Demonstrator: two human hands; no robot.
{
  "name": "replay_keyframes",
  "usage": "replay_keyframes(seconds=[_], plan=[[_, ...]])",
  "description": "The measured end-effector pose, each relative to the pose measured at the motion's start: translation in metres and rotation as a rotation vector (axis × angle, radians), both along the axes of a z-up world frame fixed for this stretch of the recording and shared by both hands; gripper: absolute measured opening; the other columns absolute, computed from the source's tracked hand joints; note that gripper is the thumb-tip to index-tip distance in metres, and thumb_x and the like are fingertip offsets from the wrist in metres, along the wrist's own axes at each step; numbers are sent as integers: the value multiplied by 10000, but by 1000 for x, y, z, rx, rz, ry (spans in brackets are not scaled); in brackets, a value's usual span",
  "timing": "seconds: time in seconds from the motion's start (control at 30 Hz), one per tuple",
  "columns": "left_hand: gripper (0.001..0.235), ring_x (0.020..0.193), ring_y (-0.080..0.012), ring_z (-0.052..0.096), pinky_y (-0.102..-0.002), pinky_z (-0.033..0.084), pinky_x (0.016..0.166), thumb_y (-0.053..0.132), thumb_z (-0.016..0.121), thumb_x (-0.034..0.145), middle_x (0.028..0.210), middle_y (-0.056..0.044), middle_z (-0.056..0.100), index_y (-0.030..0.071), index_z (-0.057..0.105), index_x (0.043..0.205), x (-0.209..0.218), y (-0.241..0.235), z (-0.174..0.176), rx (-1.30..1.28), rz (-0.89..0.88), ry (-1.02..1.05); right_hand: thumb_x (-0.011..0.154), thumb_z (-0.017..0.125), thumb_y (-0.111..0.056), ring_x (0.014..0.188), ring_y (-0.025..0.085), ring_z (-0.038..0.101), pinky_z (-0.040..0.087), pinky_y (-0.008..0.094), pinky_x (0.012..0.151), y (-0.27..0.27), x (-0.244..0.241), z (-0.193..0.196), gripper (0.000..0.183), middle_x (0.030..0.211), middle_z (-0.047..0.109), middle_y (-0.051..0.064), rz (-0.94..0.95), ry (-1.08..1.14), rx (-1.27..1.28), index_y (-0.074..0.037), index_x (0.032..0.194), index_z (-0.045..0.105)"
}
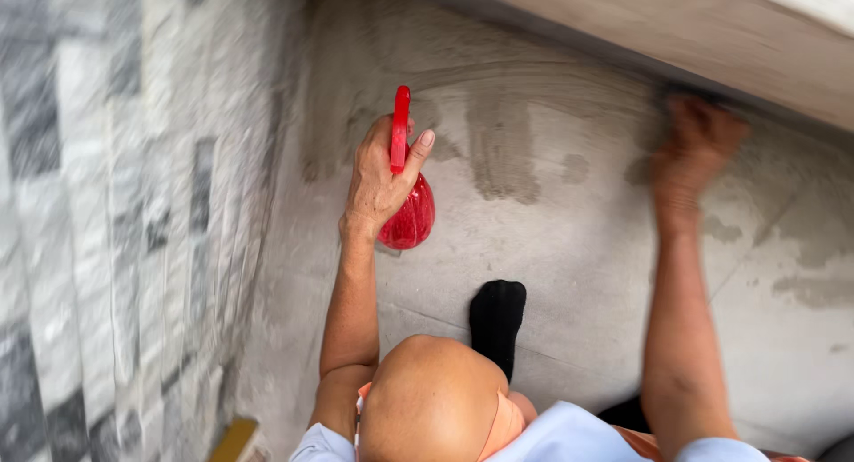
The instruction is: The person sprays a cleaning solution from a red bottle onto a tiled floor and scrubs the surface with a steel wool pad. The person repeatedly sprays and scrubs the same area near a glass barrier and a metal basin.
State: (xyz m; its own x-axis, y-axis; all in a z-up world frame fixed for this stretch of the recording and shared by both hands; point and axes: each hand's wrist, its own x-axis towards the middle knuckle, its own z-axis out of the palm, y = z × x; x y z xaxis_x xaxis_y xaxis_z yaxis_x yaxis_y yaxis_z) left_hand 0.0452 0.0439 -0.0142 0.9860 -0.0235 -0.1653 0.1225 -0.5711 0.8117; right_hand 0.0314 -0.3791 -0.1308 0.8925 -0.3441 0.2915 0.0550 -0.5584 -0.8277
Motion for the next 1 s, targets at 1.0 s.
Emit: replay_keyframes(seconds=[1.0], plan=[[514,746,-203,722,-353,597,650,459,614,1016,937,-109,657,-22,608,1197,-131,-392,73,-148,-613,103,909,622,12,940,264,650,576,338,851,-591,-546,30,272,1110,770,90,-1325,53,-378,8,1166,713]])
